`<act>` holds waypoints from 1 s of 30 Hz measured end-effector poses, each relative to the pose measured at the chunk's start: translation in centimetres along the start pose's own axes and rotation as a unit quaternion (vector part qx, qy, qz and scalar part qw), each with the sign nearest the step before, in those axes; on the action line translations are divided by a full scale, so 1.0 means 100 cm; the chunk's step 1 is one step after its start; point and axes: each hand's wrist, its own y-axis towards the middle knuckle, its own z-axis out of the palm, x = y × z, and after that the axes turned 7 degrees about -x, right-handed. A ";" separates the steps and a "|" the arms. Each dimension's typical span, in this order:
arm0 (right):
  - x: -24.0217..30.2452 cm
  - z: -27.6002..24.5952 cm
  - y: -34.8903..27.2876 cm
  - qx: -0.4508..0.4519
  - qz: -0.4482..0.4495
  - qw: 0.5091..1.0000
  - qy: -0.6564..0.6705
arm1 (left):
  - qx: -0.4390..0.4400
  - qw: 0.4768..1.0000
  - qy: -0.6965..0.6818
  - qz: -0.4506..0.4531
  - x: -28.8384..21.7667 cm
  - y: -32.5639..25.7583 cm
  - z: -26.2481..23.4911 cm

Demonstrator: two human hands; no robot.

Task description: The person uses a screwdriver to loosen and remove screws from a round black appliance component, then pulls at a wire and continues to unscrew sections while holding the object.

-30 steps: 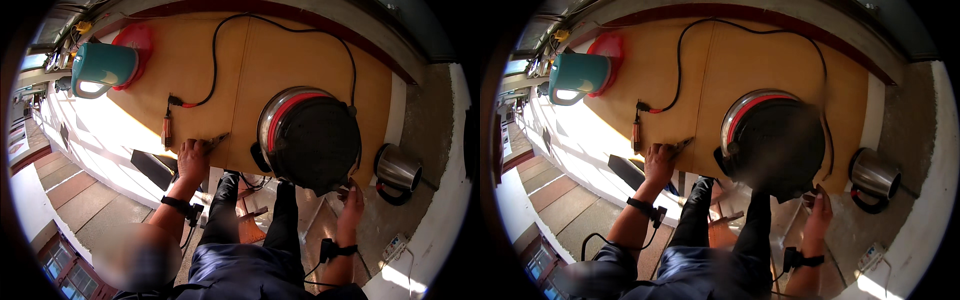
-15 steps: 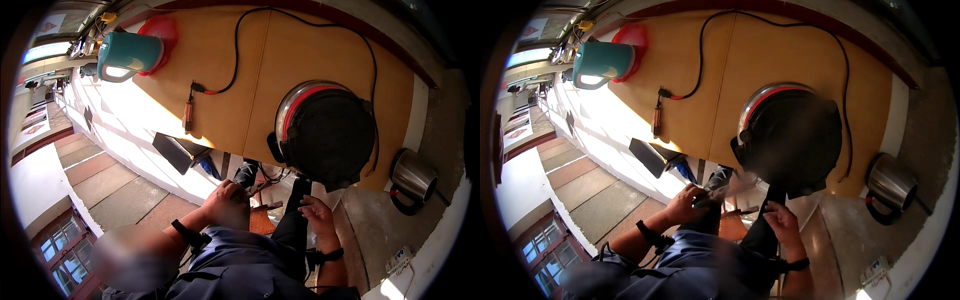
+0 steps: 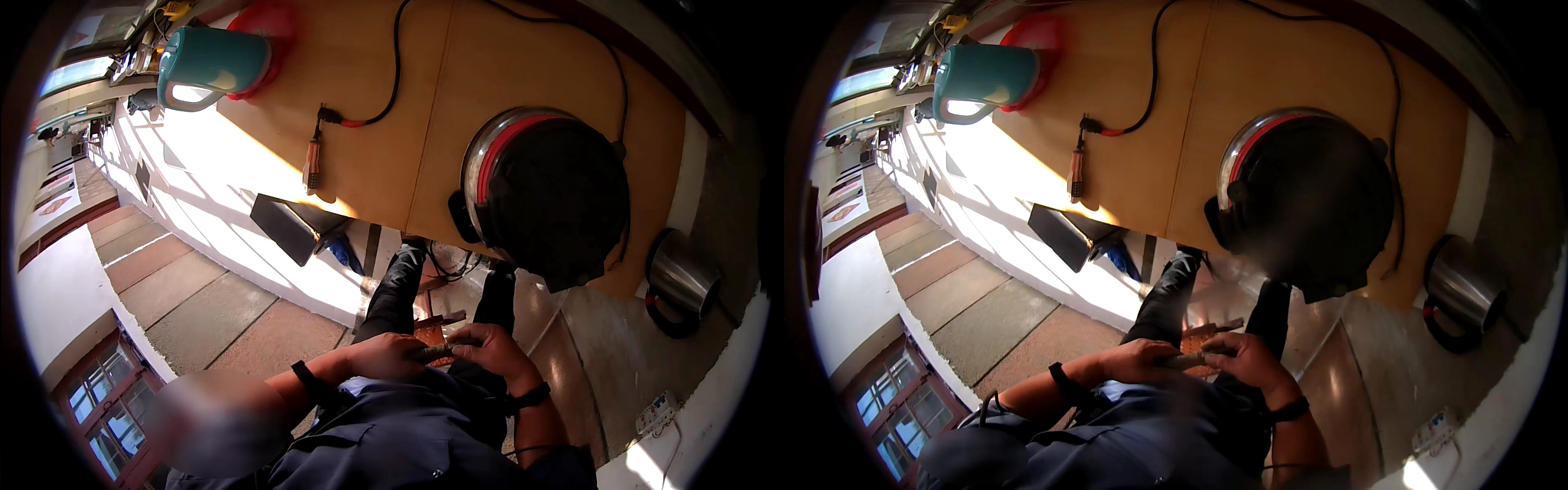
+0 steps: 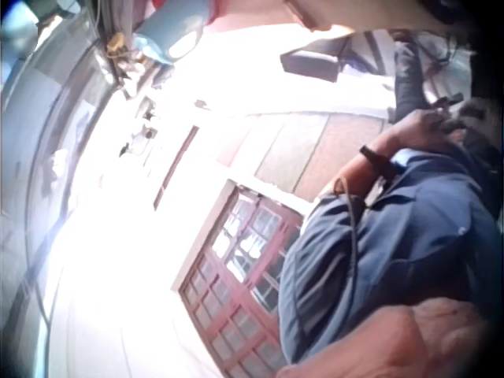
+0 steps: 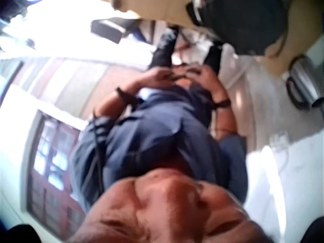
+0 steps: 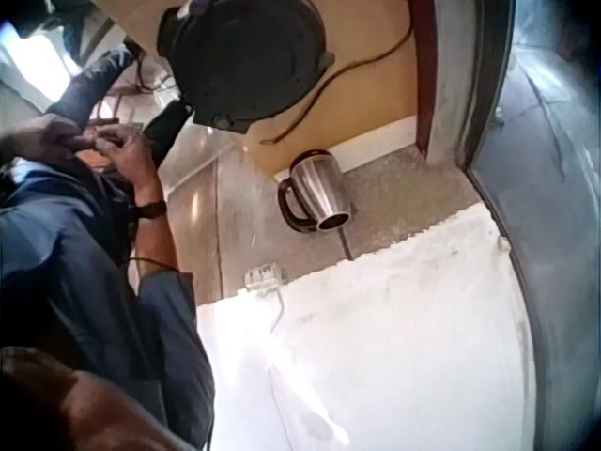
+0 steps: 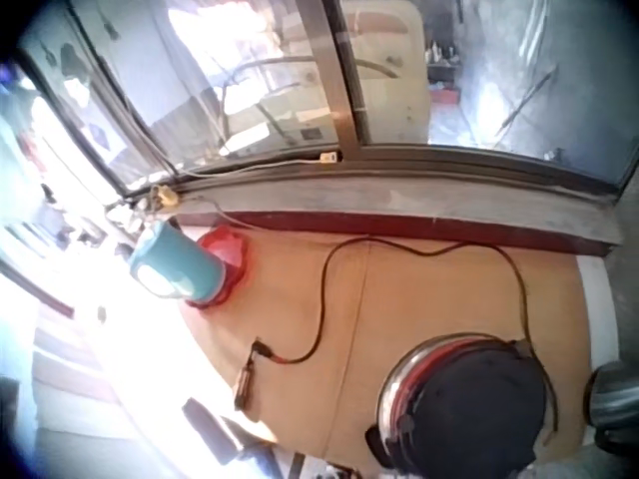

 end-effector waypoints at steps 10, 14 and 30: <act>-0.050 -0.023 0.026 -0.130 -0.106 0.979 -0.114 | -0.067 0.997 0.011 -0.041 0.012 -0.012 -0.037; -0.055 -0.038 0.023 -0.222 -0.144 0.933 -0.244 | -0.259 0.944 0.154 -0.136 0.015 0.016 -0.070; 0.004 -0.197 -0.025 -0.516 -0.164 0.830 -0.134 | -0.531 0.755 0.357 -0.142 0.076 0.095 -0.136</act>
